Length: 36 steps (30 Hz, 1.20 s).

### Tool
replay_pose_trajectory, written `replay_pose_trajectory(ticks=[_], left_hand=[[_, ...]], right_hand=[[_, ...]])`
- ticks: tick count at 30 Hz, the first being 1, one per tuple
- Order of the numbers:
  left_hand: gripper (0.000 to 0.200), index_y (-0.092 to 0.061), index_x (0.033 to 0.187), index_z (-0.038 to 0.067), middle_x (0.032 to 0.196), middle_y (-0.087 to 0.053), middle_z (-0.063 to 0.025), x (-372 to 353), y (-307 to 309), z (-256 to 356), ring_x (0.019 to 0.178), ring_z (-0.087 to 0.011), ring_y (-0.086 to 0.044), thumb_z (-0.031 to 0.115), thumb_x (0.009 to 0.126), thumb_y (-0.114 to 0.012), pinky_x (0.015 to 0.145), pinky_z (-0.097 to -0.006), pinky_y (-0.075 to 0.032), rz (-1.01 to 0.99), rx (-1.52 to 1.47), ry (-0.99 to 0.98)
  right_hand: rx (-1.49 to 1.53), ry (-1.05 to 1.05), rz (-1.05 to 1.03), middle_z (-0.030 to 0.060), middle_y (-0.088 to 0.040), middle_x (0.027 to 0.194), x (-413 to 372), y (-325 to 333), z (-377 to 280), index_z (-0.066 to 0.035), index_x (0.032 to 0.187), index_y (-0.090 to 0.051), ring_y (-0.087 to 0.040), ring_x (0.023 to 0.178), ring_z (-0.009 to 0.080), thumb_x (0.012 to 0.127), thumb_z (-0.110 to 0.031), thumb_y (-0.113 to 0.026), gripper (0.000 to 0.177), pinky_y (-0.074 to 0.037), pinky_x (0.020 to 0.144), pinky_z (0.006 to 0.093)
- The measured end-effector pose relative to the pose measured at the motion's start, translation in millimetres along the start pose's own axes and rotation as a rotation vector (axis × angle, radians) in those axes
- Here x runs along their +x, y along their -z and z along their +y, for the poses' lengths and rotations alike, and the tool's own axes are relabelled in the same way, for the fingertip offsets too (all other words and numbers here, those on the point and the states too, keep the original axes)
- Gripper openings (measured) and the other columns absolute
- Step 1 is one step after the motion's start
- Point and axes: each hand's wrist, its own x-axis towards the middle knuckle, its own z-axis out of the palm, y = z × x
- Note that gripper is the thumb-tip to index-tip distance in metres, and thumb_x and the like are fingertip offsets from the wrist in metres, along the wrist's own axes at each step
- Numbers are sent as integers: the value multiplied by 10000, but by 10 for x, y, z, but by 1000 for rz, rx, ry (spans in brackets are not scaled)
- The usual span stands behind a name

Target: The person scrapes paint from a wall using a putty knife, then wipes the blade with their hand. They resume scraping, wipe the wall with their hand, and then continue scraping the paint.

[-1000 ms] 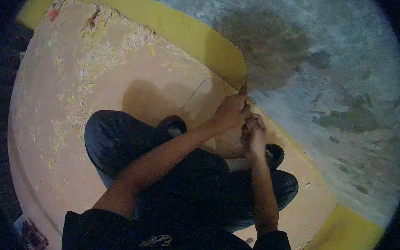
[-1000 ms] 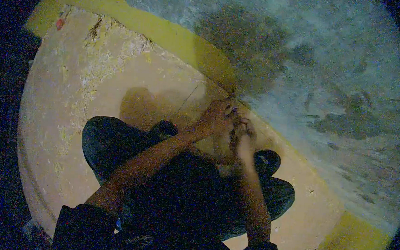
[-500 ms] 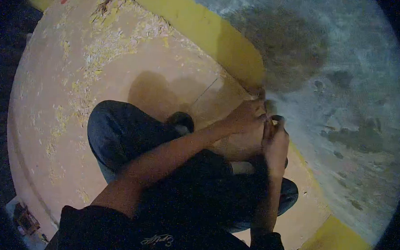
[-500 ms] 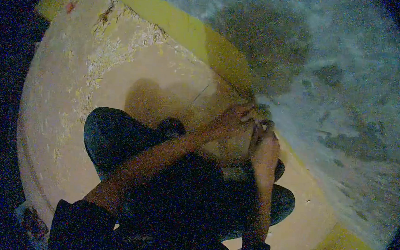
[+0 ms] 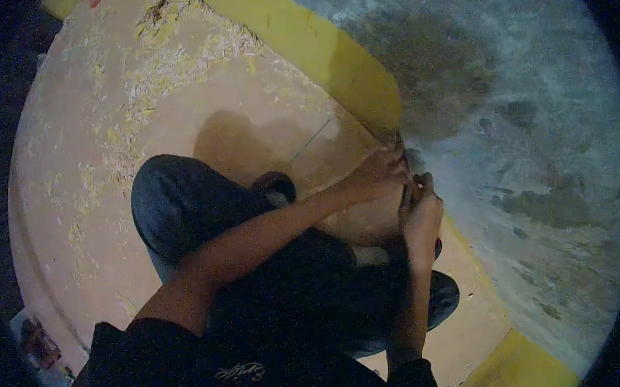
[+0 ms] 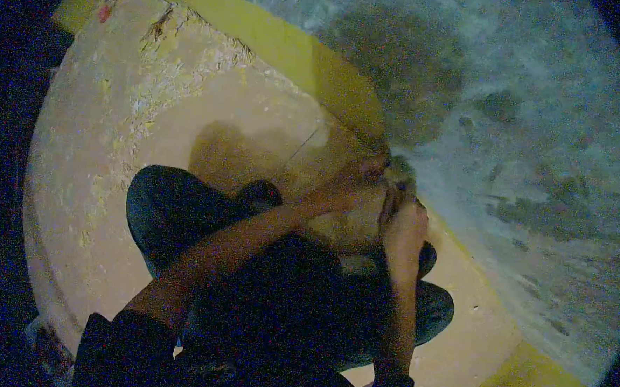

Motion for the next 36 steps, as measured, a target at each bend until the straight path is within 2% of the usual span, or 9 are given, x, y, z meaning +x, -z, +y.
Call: replay_pose_trajectory(ticks=[7, 16, 18, 19, 23, 25, 30, 32, 36], left_hand=[[380, -567, 1219, 29, 1088, -658, -154, -86, 12, 459, 1053, -231, -607, 126, 853, -604, 929, -384, -464, -37, 159, -120], [279, -614, 1104, 12, 1013, -681, -171, -46, 79, 361, 972, -315, -638, 143, 864, -557, 868, -439, -483, 64, 427, 78], [276, -616, 1099, 10, 988, -684, -165, -94, 74, 419, 973, -292, -642, 134, 859, -563, 858, -425, -488, 146, 356, 162], [272, -618, 1094, 8, 964, -687, -159, -63, 111, 472, 974, -270, -646, 126, 854, -569, 848, -411, -492, 235, 300, 229], [323, -600, 1155, 12, 991, -686, -144, -42, 145, 328, 1020, -246, -640, 96, 843, -594, 886, -387, -497, 222, 261, 201], [361, -579, 1196, 17, 1024, -680, -123, -50, 49, 272, 1062, -250, -628, 71, 841, -605, 931, -368, -492, 197, -22, 27], [376, -567, 1208, 6, 1102, -657, -128, -60, 43, 487, 1086, -241, -613, 37, 836, -611, 956, -362, -483, 249, 73, 131], [376, -565, 1212, 6, 1118, -651, -132, -15, 34, 406, 1094, -234, -608, 37, 840, -608, 956, -356, -482, 244, 49, 95], [351, -569, 1206, 2, 1130, -647, -129, -34, -18, 535, 1082, -228, -611, 28, 857, -595, 960, -354, -484, 189, 12, 45]], right_hand=[[26, -71, 9, 288, -644, 829, 24, 156, -57, 8, 949, -569, -617, 841, 476, 932, -147, -570, 156, -495, 662, 503], [-4, -85, -6, 276, -662, 868, 6, -8, 59, 16, 965, -594, -644, 841, 448, 919, -155, -591, 177, -510, 677, 480], [-104, -68, -107, 272, -664, 848, 63, -165, 90, 15, 949, -592, -653, 807, 441, 922, -138, -590, 155, -514, 662, 459], [-41, 65, 45, 272, -650, 786, 34, -134, 54, 15, 931, -586, -658, 743, 425, 932, -139, -577, 154, -499, 620, 447], [48, -115, 9, 291, -619, 738, -10, 138, -108, 18, 925, -576, -637, 711, 442, 936, -145, -583, 163, -465, 590, 466], [17, -54, 1, 292, -619, 738, -50, 3, -79, 16, 932, -573, -633, 710, 448, 935, -142, -584, 158, -464, 587, 466], [69, 70, 56, 293, -626, 754, -18, -34, -82, 14, 970, -571, -634, 728, 454, 944, -149, -568, 165, -467, 600, 475], [11, -121, -53, 298, -641, 800, -15, 16, -151, 12, 987, -572, -640, 803, 460, 950, -157, -554, 174, -485, 650, 484], [11, -122, -54, 300, -647, 817, -40, 55, -82, 13, 999, -569, -639, 833, 466, 947, -159, -556, 180, -495, 673, 488]])
